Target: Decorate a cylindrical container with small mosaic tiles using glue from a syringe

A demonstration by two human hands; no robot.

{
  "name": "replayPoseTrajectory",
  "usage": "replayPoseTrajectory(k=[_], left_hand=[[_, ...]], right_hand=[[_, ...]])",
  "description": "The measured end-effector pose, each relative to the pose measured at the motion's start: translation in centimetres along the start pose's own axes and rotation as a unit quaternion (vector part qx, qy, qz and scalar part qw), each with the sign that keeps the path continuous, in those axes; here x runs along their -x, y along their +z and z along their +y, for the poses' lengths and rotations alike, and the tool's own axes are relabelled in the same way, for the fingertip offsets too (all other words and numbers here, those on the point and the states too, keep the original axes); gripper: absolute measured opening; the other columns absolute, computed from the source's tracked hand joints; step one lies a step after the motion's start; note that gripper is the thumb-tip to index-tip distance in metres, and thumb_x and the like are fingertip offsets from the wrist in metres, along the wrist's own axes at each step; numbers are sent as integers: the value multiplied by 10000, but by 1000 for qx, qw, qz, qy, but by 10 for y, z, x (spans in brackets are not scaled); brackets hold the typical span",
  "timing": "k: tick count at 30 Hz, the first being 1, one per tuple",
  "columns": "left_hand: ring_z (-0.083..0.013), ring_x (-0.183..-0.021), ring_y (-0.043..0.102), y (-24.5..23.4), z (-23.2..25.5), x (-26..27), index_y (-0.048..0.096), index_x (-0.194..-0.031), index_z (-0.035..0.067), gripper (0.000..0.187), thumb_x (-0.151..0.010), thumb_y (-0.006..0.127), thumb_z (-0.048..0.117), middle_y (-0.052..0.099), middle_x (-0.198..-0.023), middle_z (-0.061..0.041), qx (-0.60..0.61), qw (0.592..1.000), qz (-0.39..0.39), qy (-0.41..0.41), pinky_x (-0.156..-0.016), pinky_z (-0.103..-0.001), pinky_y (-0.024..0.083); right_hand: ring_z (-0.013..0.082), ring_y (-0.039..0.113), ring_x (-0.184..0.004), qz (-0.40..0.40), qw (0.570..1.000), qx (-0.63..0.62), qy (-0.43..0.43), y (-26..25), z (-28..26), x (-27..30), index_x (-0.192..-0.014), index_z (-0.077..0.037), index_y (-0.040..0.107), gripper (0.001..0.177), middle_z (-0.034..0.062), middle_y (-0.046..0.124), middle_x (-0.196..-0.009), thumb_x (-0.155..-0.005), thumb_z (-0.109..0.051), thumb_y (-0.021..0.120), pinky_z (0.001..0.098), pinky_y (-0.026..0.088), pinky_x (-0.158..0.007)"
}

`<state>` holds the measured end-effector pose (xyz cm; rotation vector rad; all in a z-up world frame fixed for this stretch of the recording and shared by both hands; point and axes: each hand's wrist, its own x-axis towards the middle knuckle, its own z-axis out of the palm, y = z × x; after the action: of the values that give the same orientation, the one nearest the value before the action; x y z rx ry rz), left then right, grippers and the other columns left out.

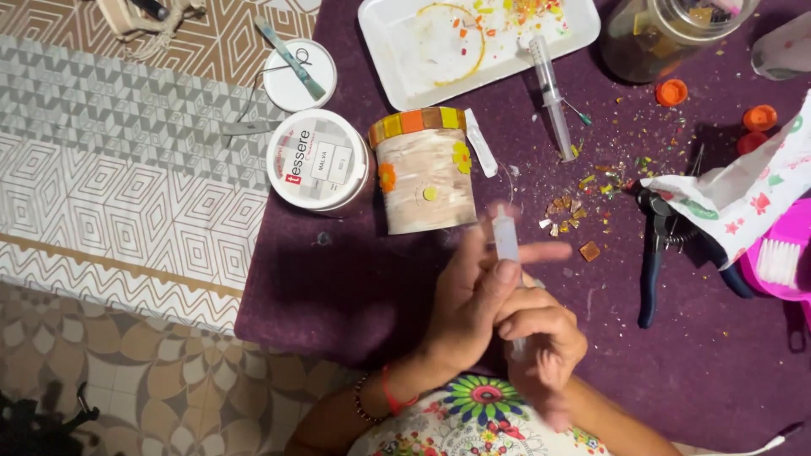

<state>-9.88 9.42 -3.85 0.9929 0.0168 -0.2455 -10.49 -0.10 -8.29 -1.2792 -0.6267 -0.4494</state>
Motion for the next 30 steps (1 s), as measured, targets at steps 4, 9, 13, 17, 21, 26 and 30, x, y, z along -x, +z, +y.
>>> replayPoseTrajectory(k=[4, 9, 13, 17, 21, 26, 30], left_hand=[[-449, -1180, 663, -5, -14, 4, 22, -1575, 158, 839, -1014, 495, 565, 550, -1386, -393, -77, 979, 25, 185, -965, -502, 551], [-486, -1349, 573, -18, -27, -7, 302, -1451, -36, 1094, -711, 744, 637, 568, -1345, -301, -370, 863, -51, 340, -1169, -560, 432], [-441, -1363, 552, -17, -32, -9, 321, -1474, -26, 1135, -669, 877, 551, 475, -1433, -296, -400, 845, -55, 350, -1181, -546, 509], [-432, -1383, 557, -12, -27, -11, 247, -1548, 58, 1106, -750, 844, 539, 469, -1475, -310, -362, 854, -76, 365, -1171, -540, 508], [-421, -1409, 536, -9, -27, -17, 216, -1612, 45, 1186, -763, 895, 518, 413, -1487, -299, -403, 829, -47, 386, -1220, -548, 533], [-458, -1313, 605, 2, -34, -17, 288, -1580, -41, 1126, -820, 676, 695, 464, -1430, -355, -491, 785, 10, 377, -1103, -532, 575], [-457, -1351, 605, 6, -42, -24, 250, -1611, 18, 1104, -837, 667, 686, 480, -1430, -324, -464, 796, 22, 389, -1142, -534, 564]], right_hand=[[273, 559, -617, 128, 967, -219, 33, 19, 1, -15, -789, -30, 506, 739, 170, 576, -680, -897, -752, 389, 501, 458, -912], [111, 294, -375, 123, 911, -278, 278, -9, -16, -41, -754, -127, 472, 712, 76, 498, -577, -769, -829, 357, 248, 260, -397], [202, 428, -735, 24, 828, -456, 326, -43, -13, -48, -960, -27, 545, 822, 179, 595, -969, -759, -808, 389, 359, 437, -782], [310, 494, -1019, -49, 721, -615, 315, -63, -7, -34, -1429, -3, 532, 1120, 152, 381, -1553, -695, -849, 550, 381, 418, -864], [282, 524, -1033, -4, 705, -654, 275, -56, 3, -17, -1556, -91, 538, 1103, 133, 365, -1653, -722, -802, 670, 402, 418, -1006], [281, 624, -970, 336, 656, -587, 335, -47, 3, -16, -810, -66, 560, 615, 68, 509, -700, -821, -655, 738, 549, 373, -1157], [243, 608, -918, 322, 663, -582, 344, -49, 5, -22, -773, -136, 485, 572, 18, 463, -698, -805, -647, 739, 468, 360, -1167]])
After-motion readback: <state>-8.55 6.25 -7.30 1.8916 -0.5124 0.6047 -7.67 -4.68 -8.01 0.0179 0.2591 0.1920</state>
